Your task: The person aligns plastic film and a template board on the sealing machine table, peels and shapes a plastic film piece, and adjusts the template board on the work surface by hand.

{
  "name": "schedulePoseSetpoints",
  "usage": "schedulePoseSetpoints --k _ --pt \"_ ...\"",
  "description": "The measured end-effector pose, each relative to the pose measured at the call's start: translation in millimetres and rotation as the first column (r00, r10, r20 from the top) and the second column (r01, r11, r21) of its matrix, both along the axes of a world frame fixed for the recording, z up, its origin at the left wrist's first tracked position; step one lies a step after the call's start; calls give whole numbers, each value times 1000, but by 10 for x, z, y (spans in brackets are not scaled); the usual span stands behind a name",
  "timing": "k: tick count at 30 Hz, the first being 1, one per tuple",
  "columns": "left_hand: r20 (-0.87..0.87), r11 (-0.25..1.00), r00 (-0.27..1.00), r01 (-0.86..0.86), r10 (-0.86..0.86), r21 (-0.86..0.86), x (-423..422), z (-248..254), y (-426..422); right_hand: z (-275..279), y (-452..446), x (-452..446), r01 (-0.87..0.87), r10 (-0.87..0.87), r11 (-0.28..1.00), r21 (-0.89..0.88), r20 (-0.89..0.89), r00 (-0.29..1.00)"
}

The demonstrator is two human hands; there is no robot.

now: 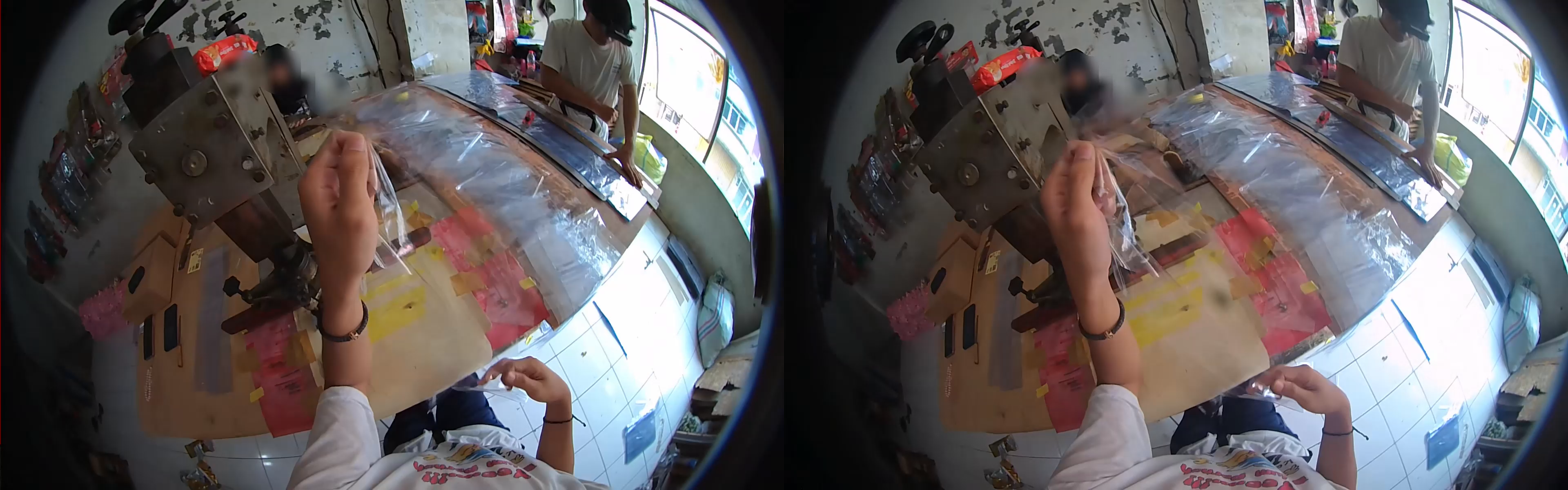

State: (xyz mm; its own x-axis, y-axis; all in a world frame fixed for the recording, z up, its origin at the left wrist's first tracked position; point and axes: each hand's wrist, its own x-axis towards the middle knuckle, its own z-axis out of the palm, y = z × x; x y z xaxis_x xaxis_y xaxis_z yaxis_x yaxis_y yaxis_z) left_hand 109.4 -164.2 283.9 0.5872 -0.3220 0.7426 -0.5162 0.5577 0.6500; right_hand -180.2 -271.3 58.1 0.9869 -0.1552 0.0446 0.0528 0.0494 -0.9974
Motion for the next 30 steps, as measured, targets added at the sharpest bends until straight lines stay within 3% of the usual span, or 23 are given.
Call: schedulePoseSetpoints --k 2,4,6,7,8,9,10,11,12,13,14,15,16,18,20,22,24,25,26,28,29,30 --pt "-100 1000 995 -11 9 -22 -61 -3 -4 -149 -21 -109 8 -9 1000 -20 -48 999" --pt "-97 992 991 -101 93 -81 7 -3 -29 -363 -2 -250 -132 128 949 285 33 991" --pt "-83 980 987 -146 136 -137 189 -60 -24 -315 88 -208 -274 247 915 295 125 961" --pt "-121 973 982 -164 145 -163 189 -51 9 -195 215 -109 -348 344 935 60 75 936" --pt "-156 964 976 -184 155 -190 176 -23 52 -156 388 -101 -395 396 918 13 -36 918" --pt "-187 955 968 -205 165 -215 131 19 86 -576 523 -151 -485 461 871 -83 -203 864" --pt "-358 839 874 -444 329 -313 -96 147 111 -1180 714 -147 -571 494 807 -150 -357 793" --pt "-355 837 880 -433 314 -334 -238 216 215 -1632 751 -135 -494 406 850 -184 -369 836" --pt "-117 923 993 -52 8 -381 -44 74 509 -2047 761 -159 -416 316 883 -216 -383 868" --pt "-129 902 991 -29 -29 -430 -122 105 634 -2245 815 -230 -337 223 909 -246 -398 890" --pt "-17 882 995 80 -99 -465 -116 68 817 -2204 897 -257 -252 91 881 -400 -380 920" --pt "114 826 958 284 -262 -487 -103 38 1006 -2006 933 -206 -168 -38 821 -545 -346 938" --pt "190 823 946 323 -263 -467 -155 42 1154 -1875 927 -177 -86 -157 735 -673 -292 943" --pt "305 794 904 413 -299 -447 -158 88 1385 -1937 904 -145 6 -207 670 -743 -179 962" --pt "328 819 906 392 -266 -419 -141 201 1645 -2265 830 -163 108 -240 759 -642 -122 963" --pt "355 853 922 307 -156 -422 -115 377 1870 -2429 823 -234 308 -344 849 -428 -8 939" --pt "344 879 937 210 -57 -428 -159 534 2112 -2765 765 -312 407 -410 912 -46 -74 909" --pt "343 890 939 158 -2 -428 -192 588 2240 -2809 719 -368 399 -362 917 34 -351 863" --pt "352 893 935 130 33 -430 -229 611 2362 -2898 714 -344 356 -330 934 -35 -467 820" --pt "369 897 923 67 111 -438 -324 635 2569 -2855 637 -454 305 105 838 453 -682 723" --pt "422 918 900 74 107 -390 -394 617 2641 -2985 664 -479 368 80 786 498 -671 737" --pt "379 904 904 -17 196 -427 -434 624 2718 -2983 607 -498 336 -18 889 310 -710 704"
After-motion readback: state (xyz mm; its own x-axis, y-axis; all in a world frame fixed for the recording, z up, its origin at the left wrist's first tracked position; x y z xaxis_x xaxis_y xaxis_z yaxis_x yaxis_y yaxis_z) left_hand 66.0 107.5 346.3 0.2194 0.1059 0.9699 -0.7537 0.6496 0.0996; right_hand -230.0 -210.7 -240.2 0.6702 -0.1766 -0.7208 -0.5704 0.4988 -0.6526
